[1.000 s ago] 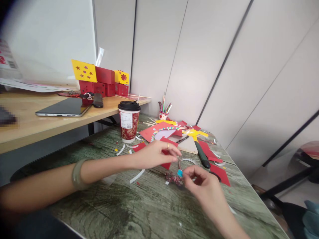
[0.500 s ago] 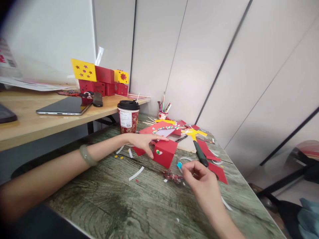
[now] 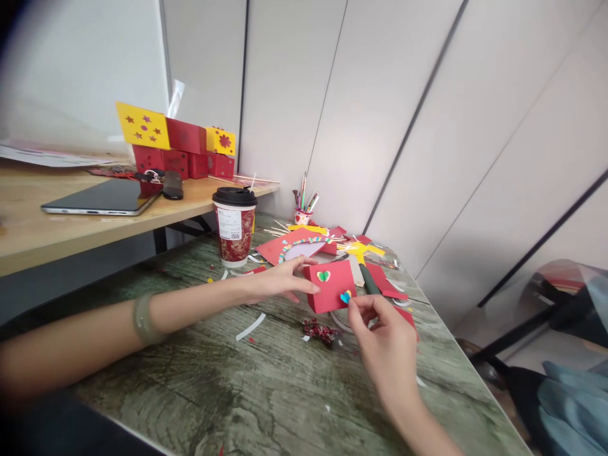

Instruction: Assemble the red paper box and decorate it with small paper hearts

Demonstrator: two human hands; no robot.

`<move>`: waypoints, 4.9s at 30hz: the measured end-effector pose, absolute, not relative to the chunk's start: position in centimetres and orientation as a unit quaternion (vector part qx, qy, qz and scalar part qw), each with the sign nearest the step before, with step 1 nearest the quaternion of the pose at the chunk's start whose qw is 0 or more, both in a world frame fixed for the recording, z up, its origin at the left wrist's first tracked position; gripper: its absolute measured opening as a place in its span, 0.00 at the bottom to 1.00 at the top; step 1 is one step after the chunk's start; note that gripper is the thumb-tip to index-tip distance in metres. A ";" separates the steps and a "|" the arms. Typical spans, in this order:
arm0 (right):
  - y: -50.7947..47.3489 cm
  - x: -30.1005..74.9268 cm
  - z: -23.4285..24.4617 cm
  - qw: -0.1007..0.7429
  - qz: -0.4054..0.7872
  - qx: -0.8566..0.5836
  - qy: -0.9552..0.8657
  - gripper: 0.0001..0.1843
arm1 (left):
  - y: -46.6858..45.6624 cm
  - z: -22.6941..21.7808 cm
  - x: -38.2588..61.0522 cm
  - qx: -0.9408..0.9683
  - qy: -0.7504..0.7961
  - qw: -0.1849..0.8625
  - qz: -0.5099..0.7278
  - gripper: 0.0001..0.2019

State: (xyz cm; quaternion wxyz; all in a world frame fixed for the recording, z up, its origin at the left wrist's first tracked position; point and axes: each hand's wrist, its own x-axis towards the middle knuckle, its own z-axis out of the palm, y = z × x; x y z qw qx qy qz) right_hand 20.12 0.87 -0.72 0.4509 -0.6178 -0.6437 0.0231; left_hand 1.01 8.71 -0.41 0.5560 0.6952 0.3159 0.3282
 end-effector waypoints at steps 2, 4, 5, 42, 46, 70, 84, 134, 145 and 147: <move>0.9 20.2 -0.7 0.446 0.008 -0.625 -0.641 0.10 | 8.2 -0.3 1.3 0.687 0.320 0.563 0.330 0.36; 0.8 20.2 -0.7 0.445 -0.005 -0.626 -0.640 0.11 | 7.8 -0.2 1.6 0.683 0.318 0.569 0.331 0.37; 0.8 20.2 -0.7 0.448 -0.009 -0.625 -0.639 0.11 | 7.7 -0.1 1.7 0.681 0.319 0.570 0.332 0.37; 0.9 20.8 -0.5 0.502 -0.079 -0.609 -0.609 0.08 | 6.1 -0.8 2.8 0.690 0.312 0.541 0.367 0.37; 0.8 20.7 -0.4 0.502 -0.075 -0.602 -0.616 0.08 | 6.1 -0.8 2.8 0.685 0.299 0.552 0.369 0.37; 0.6 20.8 0.0 0.464 -0.111 -0.570 -0.669 0.08 | 6.3 -1.2 2.9 0.684 0.291 0.515 0.427 0.38; 0.3 20.8 0.1 0.567 -0.031 -0.495 -0.658 0.11 | 6.0 -1.1 2.9 0.721 0.243 0.464 0.454 0.37; 1.8 20.7 -1.1 0.445 0.387 -0.489 -0.643 0.25 | 8.3 -1.4 1.2 0.751 0.227 0.507 0.358 0.25; 1.9 20.8 -1.1 0.427 0.379 -0.480 -0.667 0.24 | 6.6 -2.5 3.1 0.813 0.226 0.289 0.452 0.19; 1.9 20.9 -1.1 0.426 0.378 -0.479 -0.668 0.22 | 6.7 -2.4 3.2 0.815 0.225 0.289 0.449 0.18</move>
